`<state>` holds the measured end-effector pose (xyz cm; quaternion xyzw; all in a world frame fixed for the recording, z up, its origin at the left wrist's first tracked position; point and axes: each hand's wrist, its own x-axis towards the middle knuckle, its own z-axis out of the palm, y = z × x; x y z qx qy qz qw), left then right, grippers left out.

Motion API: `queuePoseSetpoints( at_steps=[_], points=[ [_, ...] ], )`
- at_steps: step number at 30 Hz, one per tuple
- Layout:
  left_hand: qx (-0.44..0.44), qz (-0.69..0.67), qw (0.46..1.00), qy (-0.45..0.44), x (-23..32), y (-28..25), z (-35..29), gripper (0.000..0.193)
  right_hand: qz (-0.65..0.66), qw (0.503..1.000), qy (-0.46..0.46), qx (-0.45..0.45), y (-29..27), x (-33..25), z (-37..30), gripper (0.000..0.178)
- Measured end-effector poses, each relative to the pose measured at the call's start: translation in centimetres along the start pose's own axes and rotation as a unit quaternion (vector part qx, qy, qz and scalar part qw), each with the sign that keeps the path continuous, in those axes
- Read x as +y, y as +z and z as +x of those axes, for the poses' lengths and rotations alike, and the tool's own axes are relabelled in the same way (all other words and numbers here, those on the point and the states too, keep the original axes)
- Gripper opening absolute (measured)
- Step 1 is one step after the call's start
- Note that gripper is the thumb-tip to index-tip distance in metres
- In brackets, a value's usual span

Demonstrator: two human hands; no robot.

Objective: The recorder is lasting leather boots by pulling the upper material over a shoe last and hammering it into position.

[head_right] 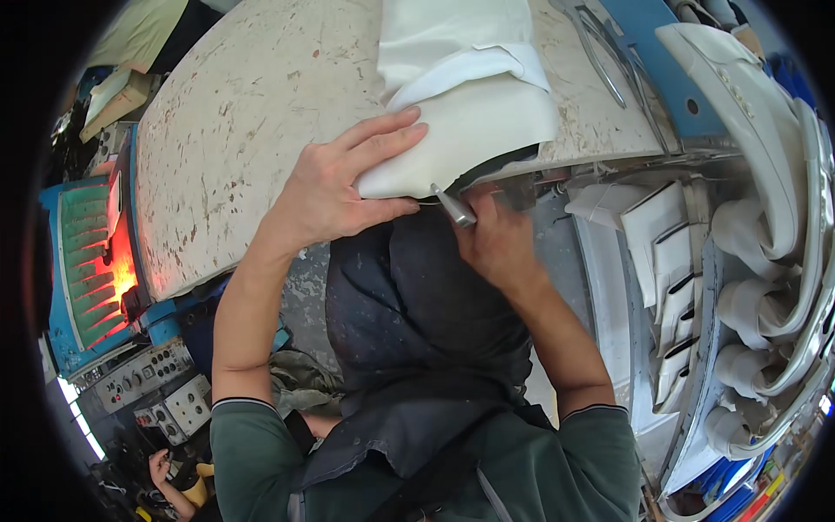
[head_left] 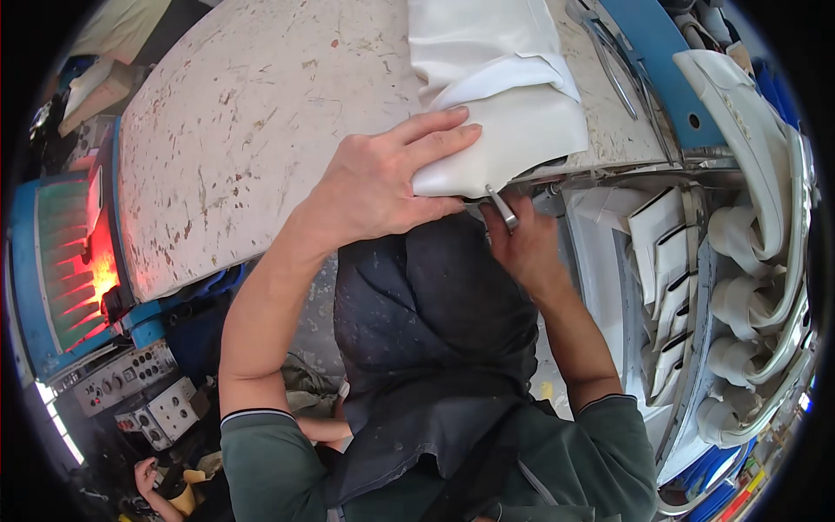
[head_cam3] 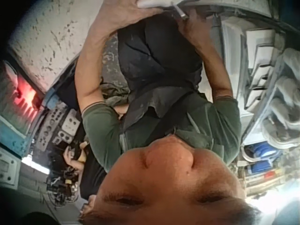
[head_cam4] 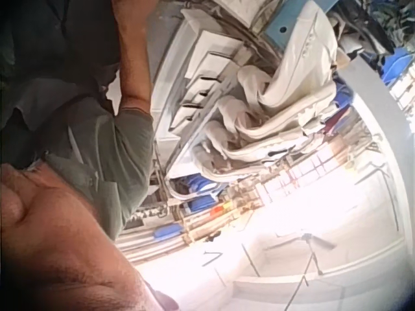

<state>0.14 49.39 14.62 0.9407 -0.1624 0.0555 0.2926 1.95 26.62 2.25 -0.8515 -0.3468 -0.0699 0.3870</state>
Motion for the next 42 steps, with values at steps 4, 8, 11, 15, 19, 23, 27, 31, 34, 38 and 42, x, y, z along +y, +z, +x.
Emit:
queuePoseSetpoints(
  at_steps=[4,8,11,15,19,23,27,31,34,38,42],
  points=[
    [0.005,0.034,0.999,-0.036,1.4,0.1,0.3,0.057,-0.020,0.996,0.072,-0.047,-0.9,-2.2,-1.3,0.037],
    [0.057,0.067,0.995,-0.046,3.0,1.0,0.7,0.048,0.241,0.946,0.175,-0.128,-3.4,-2.6,-0.7,0.032],
    [0.041,0.098,0.993,-0.058,4.1,1.4,0.8,0.045,0.469,0.840,0.245,-0.123,-5.7,-1.6,0.4,0.031],
    [0.000,0.126,0.989,-0.082,5.0,1.2,1.0,0.047,0.393,0.865,0.264,-0.164,-6.8,0.2,0.7,0.032],
    [0.008,0.146,0.985,-0.087,6.0,1.2,2.1,0.047,0.184,0.964,0.184,-0.049,-3.5,0.0,0.2,0.038],
    [0.022,0.182,0.977,-0.105,6.3,2.5,4.1,0.048,0.105,0.975,0.198,-0.006,-2.3,-1.1,0.5,0.041],
    [-0.034,0.185,0.975,-0.118,5.5,2.0,4.7,0.052,0.440,0.820,0.341,-0.136,-8.8,-1.4,0.8,0.043],
    [-0.062,0.110,0.984,-0.124,3.8,0.1,4.8,0.050,0.429,0.863,0.254,0.085,-11.5,-3.5,2.6,0.048],
    [-0.058,0.068,0.990,-0.109,2.7,-0.7,4.9,0.051,0.282,0.935,0.127,0.175,-8.8,-4.5,4.9,0.041],
    [-0.041,0.039,0.992,-0.111,1.9,-0.8,4.5,0.053,0.219,0.954,0.205,0.012,-6.9,-4.1,5.6,0.029],
    [-0.049,0.018,0.994,-0.101,1.8,-1.1,4.4,0.052,0.257,0.953,0.153,0.048,-7.0,-3.8,4.9,0.026]
  ],
)
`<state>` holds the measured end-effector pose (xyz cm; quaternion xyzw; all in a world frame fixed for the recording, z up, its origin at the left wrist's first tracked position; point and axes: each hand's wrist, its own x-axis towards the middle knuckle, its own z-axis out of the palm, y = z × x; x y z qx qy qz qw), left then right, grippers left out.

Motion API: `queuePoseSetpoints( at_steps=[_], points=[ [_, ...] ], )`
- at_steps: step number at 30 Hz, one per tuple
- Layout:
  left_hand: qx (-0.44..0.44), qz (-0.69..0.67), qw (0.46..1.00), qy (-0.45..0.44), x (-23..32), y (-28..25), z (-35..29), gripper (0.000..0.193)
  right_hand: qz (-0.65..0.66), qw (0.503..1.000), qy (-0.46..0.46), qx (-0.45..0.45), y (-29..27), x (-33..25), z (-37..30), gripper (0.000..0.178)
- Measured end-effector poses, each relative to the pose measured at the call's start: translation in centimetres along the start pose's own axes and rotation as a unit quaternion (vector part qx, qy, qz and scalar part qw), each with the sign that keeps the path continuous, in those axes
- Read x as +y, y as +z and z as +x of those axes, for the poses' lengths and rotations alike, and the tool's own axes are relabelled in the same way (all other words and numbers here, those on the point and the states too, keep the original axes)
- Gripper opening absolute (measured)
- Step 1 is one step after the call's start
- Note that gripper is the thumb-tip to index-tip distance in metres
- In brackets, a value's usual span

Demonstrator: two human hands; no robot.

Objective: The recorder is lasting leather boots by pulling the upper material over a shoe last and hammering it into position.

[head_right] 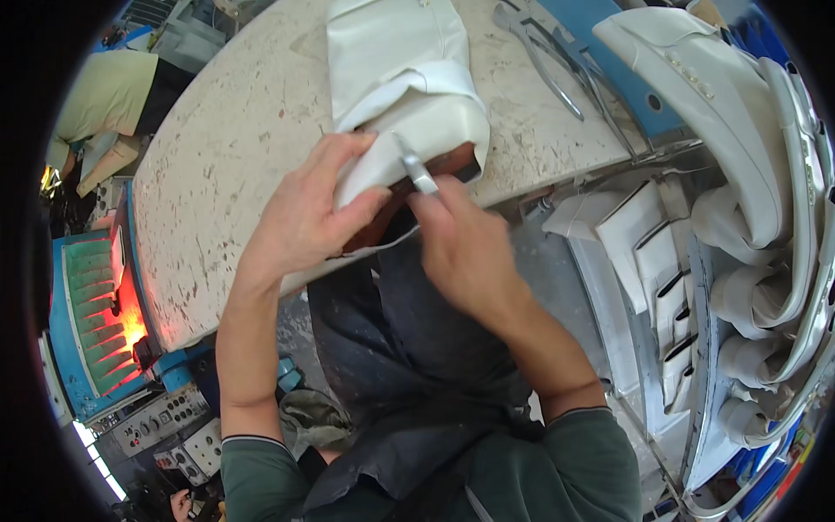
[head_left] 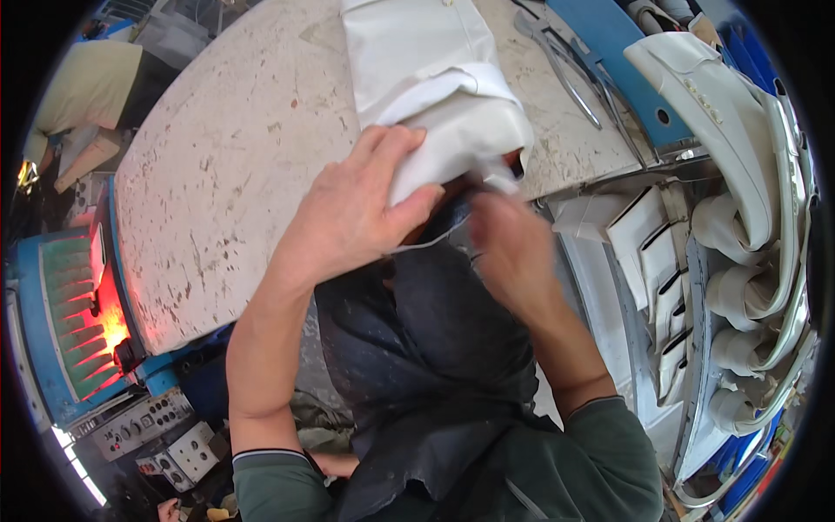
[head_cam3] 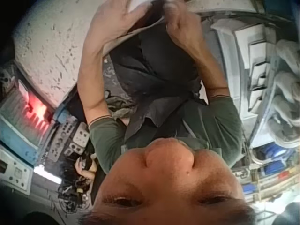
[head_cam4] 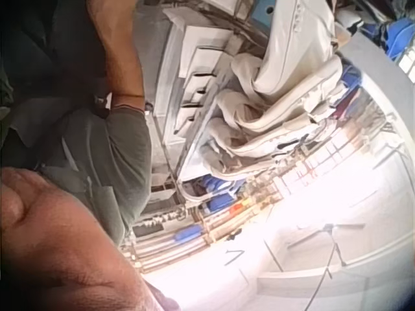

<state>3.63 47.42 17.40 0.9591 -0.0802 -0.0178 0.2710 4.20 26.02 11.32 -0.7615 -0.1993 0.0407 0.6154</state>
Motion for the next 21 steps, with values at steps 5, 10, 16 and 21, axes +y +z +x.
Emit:
queuePoseSetpoints(
  at_steps=[5,10,16,21],
  points=[
    [0.012,-0.015,1.000,-0.025,-0.3,0.0,0.0,0.046,-0.017,0.999,0.024,-0.043,0.9,-0.9,0.7,0.024],
    [0.001,-0.091,0.994,0.058,-2.1,-0.6,-1.0,0.056,-0.043,0.990,0.097,-0.091,1.3,-0.5,1.6,0.020],
    [0.019,-0.108,0.992,0.067,-4.2,1.0,-3.1,0.063,-0.060,0.987,-0.078,-0.126,1.1,0.8,0.0,0.024],
    [0.006,-0.078,0.996,0.050,-3.6,0.6,-3.4,0.062,0.047,0.997,-0.057,-0.020,2.2,1.5,0.4,0.033]
  ],
)
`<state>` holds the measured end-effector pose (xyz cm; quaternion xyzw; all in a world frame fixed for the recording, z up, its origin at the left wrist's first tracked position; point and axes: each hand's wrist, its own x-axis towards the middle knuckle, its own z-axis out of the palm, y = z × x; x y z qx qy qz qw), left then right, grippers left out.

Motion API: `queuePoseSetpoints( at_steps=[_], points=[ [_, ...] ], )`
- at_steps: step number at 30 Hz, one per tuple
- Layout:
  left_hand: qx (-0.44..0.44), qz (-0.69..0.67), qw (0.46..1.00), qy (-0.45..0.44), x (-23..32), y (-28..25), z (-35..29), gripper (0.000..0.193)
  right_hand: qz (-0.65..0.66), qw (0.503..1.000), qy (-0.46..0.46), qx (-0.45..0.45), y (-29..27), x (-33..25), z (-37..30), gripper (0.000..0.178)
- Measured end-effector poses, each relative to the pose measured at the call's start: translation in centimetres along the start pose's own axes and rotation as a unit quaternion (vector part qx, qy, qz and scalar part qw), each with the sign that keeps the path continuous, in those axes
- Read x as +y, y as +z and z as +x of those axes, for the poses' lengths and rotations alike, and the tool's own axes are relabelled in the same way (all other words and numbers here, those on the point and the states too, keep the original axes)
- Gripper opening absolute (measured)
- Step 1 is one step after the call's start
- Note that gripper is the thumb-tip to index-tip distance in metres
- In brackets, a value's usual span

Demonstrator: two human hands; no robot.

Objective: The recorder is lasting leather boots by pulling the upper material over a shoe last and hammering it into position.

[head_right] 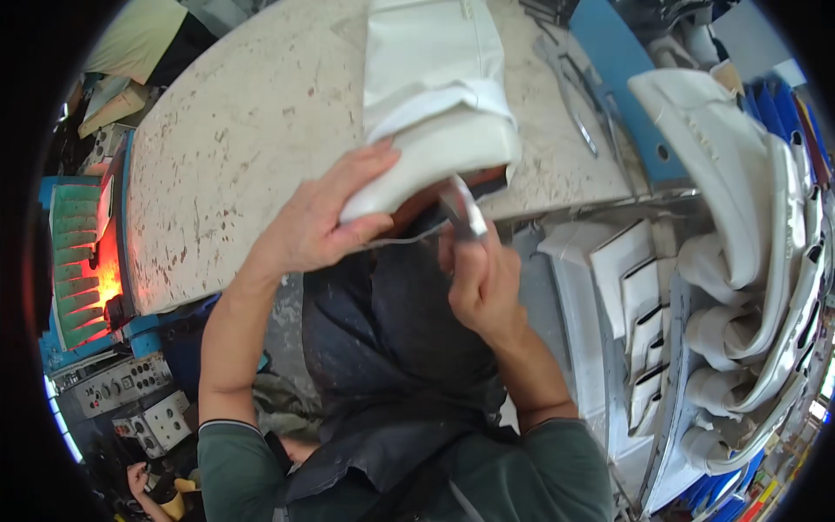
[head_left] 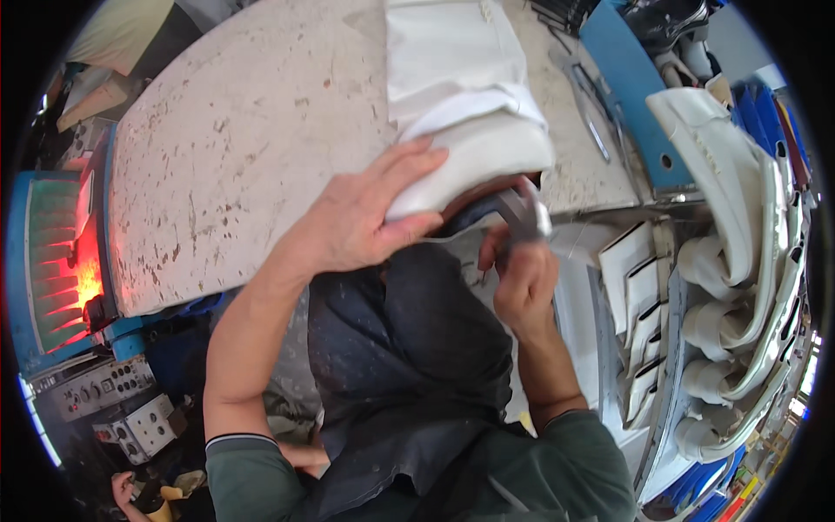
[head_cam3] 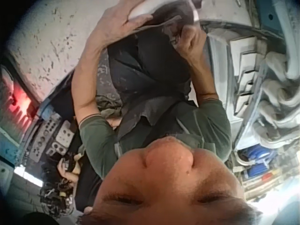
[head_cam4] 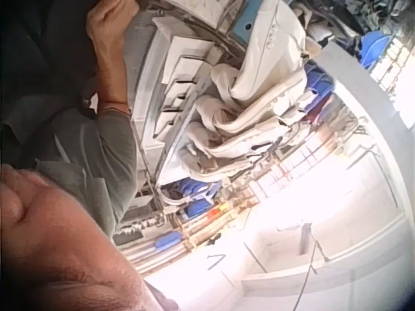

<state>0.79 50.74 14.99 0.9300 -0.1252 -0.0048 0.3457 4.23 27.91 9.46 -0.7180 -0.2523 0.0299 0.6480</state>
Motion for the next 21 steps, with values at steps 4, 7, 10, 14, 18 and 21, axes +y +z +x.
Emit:
queuePoseSetpoints(
  at_steps=[4,7,10,14,18,21],
  points=[
    [-0.044,0.069,0.993,-0.087,4.4,0.3,1.8,0.065,0.062,0.984,0.151,-0.071,-1.8,1.4,-0.9,0.046],
    [-0.076,0.121,0.971,-0.193,6.4,1.7,4.5,0.073,0.103,0.984,0.136,-0.043,-3.1,3.1,-2.3,0.047],
    [0.036,-0.003,0.988,-0.153,6.0,2.3,5.6,0.082,0.181,0.966,0.163,0.084,-3.2,3.6,-4.0,0.050],
    [0.186,-0.370,0.907,-0.077,6.3,2.9,2.7,0.090,-0.018,0.999,0.005,0.042,-2.1,0.1,-4.0,0.055],
    [0.203,-0.774,0.600,-0.016,6.8,1.9,-0.8,0.103,-0.140,0.986,0.081,-0.031,-4.8,-4.6,-1.0,0.067],
    [0.242,-0.733,0.619,-0.144,4.7,0.4,-2.2,0.095,-0.383,0.918,0.013,-0.102,-9.1,-4.5,2.7,0.056]
  ],
)
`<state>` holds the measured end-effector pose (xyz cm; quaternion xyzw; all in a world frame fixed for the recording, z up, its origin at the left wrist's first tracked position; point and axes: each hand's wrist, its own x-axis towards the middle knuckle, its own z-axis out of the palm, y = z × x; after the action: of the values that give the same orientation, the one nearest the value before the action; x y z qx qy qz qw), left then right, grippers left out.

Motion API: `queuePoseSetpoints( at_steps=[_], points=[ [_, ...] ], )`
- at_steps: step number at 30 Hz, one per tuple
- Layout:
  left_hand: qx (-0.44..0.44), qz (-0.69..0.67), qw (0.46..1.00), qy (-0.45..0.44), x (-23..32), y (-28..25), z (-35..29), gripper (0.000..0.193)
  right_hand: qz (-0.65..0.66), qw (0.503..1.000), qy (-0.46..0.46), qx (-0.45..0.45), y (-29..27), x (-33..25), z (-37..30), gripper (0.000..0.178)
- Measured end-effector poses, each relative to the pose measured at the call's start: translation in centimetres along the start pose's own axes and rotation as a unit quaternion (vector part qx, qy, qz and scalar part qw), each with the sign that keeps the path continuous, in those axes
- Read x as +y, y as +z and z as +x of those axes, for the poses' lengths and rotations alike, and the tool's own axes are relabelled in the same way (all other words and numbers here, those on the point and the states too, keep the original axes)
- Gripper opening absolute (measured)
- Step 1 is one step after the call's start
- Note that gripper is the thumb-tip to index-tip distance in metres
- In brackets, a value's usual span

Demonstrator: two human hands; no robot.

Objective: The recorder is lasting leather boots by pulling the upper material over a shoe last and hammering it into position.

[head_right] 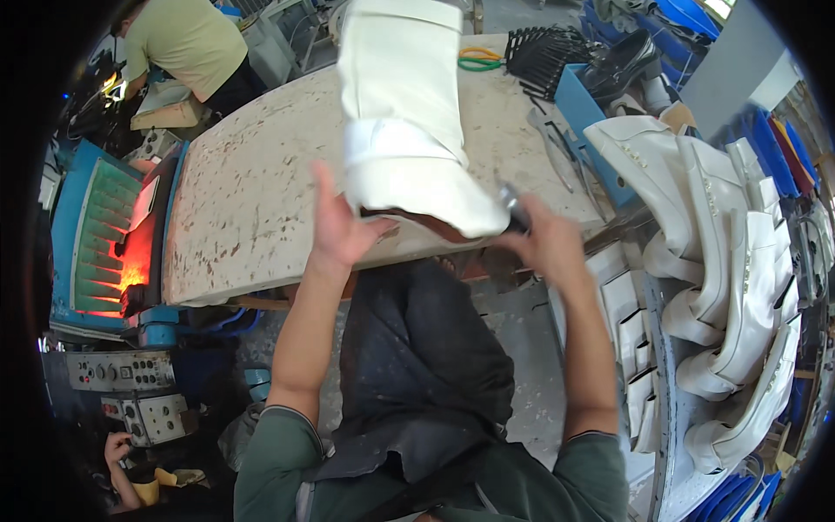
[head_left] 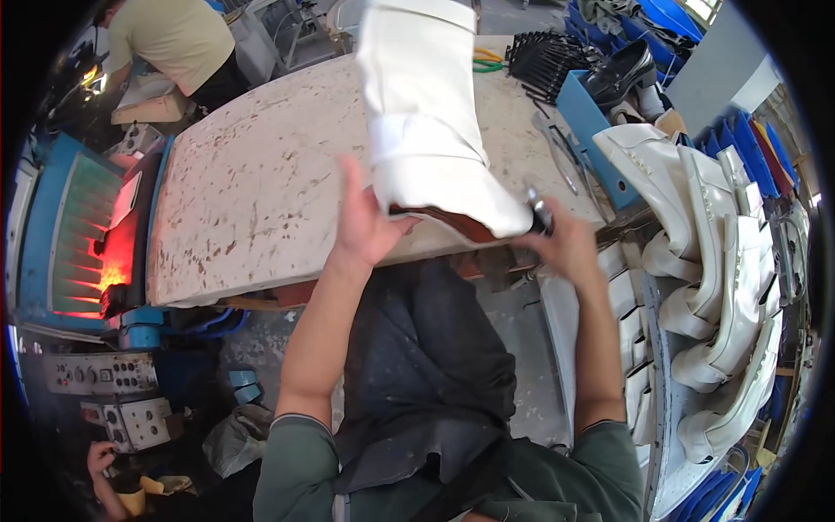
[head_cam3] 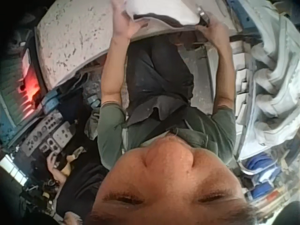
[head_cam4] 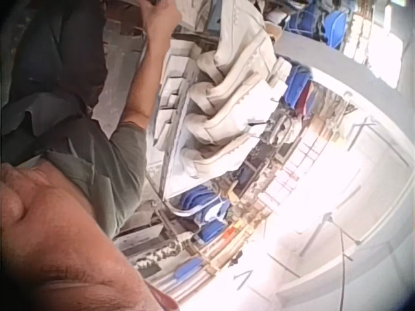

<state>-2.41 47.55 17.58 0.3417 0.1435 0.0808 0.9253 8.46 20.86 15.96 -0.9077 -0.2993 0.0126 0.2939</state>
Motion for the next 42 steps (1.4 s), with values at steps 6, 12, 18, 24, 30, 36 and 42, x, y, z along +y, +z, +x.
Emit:
queuePoseSetpoints(
  at_steps=[6,12,18,24,30,36,42],
  points=[
    [0.135,0.456,0.874,-0.095,-0.6,-5.0,-0.5,0.057,0.315,0.945,0.077,0.046,0.7,3.9,-0.4,0.040],
    [-0.134,0.785,0.477,0.373,-1.9,-6.5,0.7,0.068,0.493,0.817,0.165,-0.250,4.2,-3.0,-6.4,0.035],
    [-0.165,0.727,0.514,0.425,-2.1,-7.3,2.7,0.075,0.365,0.902,0.093,-0.210,7.6,-4.9,-3.6,0.035],
    [-0.156,0.719,0.525,0.428,-2.2,-7.2,2.9,0.071,0.258,0.943,-0.001,-0.211,6.9,-4.9,-2.6,0.031],
    [-0.150,0.702,0.554,0.422,-2.2,-7.0,3.6,0.067,0.359,0.875,0.136,-0.296,4.9,-5.8,-2.8,0.030],
    [-0.179,0.721,0.572,0.348,-1.6,-6.9,3.3,0.065,0.022,0.992,0.005,-0.123,10.2,-5.1,-4.8,0.028],
    [-0.155,0.737,0.586,0.300,-1.7,-5.8,2.8,0.054,0.119,0.985,-0.001,-0.126,10.9,-4.0,-4.0,0.035]
  ],
)
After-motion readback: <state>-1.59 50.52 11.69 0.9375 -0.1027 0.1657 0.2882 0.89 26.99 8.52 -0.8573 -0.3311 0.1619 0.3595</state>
